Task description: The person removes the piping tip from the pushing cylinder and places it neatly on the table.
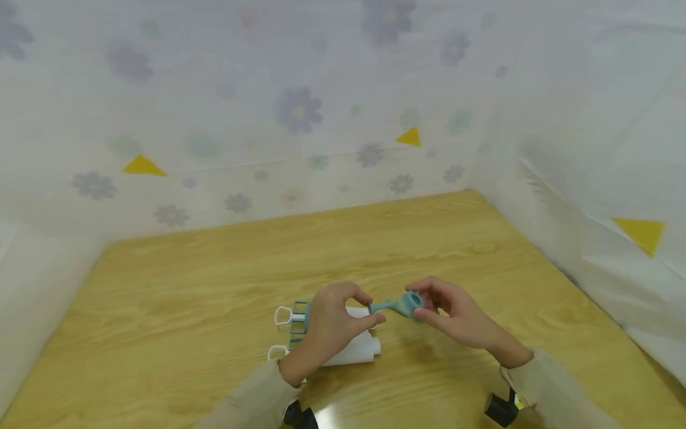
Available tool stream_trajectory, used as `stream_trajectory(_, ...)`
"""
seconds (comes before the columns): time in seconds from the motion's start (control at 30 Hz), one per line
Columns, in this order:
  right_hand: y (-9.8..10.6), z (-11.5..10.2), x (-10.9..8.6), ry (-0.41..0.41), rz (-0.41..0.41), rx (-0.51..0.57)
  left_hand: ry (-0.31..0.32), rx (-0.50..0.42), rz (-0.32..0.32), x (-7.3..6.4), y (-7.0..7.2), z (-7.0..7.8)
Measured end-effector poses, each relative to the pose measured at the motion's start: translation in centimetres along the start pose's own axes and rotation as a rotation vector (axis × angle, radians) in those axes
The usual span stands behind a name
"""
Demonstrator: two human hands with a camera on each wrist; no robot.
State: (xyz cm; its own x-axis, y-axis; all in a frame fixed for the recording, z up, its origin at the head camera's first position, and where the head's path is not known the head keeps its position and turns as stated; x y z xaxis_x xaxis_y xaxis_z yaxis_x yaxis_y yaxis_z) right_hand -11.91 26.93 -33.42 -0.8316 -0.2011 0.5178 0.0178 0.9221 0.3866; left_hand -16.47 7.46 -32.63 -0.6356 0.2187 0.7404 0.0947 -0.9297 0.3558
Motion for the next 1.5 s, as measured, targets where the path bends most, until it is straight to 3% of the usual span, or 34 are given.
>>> stream_trajectory(0.23,0.9,0.2,-1.0,0.032,-0.019,-0.041,0.008,-0.045,-0.063,-0.7,-1.4,0.4)
stream_trajectory(0.63,1.3,1.2,-3.7,-0.016,-0.125,-0.254,0.077,0.088,-0.286,-1.6,-4.4,0.9)
stream_trajectory(0.87,0.9,1.9,-5.2,-0.053,-0.207,-0.281,-0.008,0.232,-0.444,-1.9,-6.1,1.3)
stream_trajectory(1.5,0.3,3.3,-6.0,-0.077,-0.221,-0.306,-0.097,0.420,-0.579,-2.6,-7.7,0.7)
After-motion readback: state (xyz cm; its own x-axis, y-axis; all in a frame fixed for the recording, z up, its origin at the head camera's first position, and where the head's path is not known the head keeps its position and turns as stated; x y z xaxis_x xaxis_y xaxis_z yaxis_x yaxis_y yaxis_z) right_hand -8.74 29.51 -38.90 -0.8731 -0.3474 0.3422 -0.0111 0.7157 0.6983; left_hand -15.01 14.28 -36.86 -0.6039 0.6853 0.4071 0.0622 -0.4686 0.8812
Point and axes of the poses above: each hand's wrist, its own x-axis towards the middle knuckle, its own y-axis out of the back of the hand, z = x × y, the point moved 6 cm from there along x, towards the middle knuckle, and after that the axes turned 12 degrees about z, right-handed, at the moved point
